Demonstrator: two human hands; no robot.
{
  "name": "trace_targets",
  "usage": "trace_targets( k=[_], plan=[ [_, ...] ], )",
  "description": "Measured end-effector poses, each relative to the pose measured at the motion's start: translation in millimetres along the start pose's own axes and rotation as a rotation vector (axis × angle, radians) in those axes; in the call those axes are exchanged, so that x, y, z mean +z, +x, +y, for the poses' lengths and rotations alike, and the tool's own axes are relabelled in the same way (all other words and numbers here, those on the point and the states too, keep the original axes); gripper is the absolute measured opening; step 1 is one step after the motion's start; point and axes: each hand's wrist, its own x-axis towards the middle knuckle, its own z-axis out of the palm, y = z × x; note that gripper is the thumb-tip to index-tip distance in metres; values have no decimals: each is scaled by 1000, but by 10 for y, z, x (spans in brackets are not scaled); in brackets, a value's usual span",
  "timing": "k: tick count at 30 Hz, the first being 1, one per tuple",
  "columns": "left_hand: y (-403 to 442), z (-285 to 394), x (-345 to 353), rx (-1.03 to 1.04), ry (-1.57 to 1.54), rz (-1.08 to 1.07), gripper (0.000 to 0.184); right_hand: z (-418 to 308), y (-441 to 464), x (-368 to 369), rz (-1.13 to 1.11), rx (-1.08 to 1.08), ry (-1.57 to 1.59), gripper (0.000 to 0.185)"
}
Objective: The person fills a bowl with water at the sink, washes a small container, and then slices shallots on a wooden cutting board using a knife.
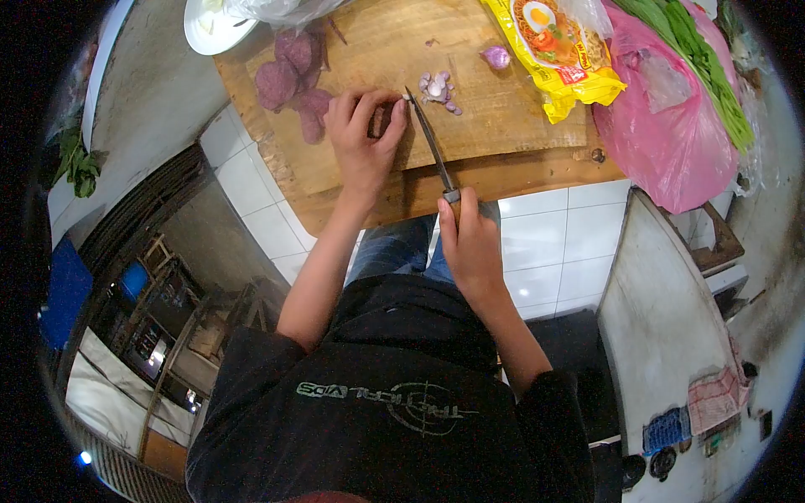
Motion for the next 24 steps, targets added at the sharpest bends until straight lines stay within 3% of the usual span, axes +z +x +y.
trace_targets(
  k=[9,24],
  plan=[
    [-16,-6,17,15,22,18,12,10,-37,28,58,-86,-8,23],
    [-22,-11,44,13,12,-3,14,1,9,1,24,-56,5,22]
  ],
)
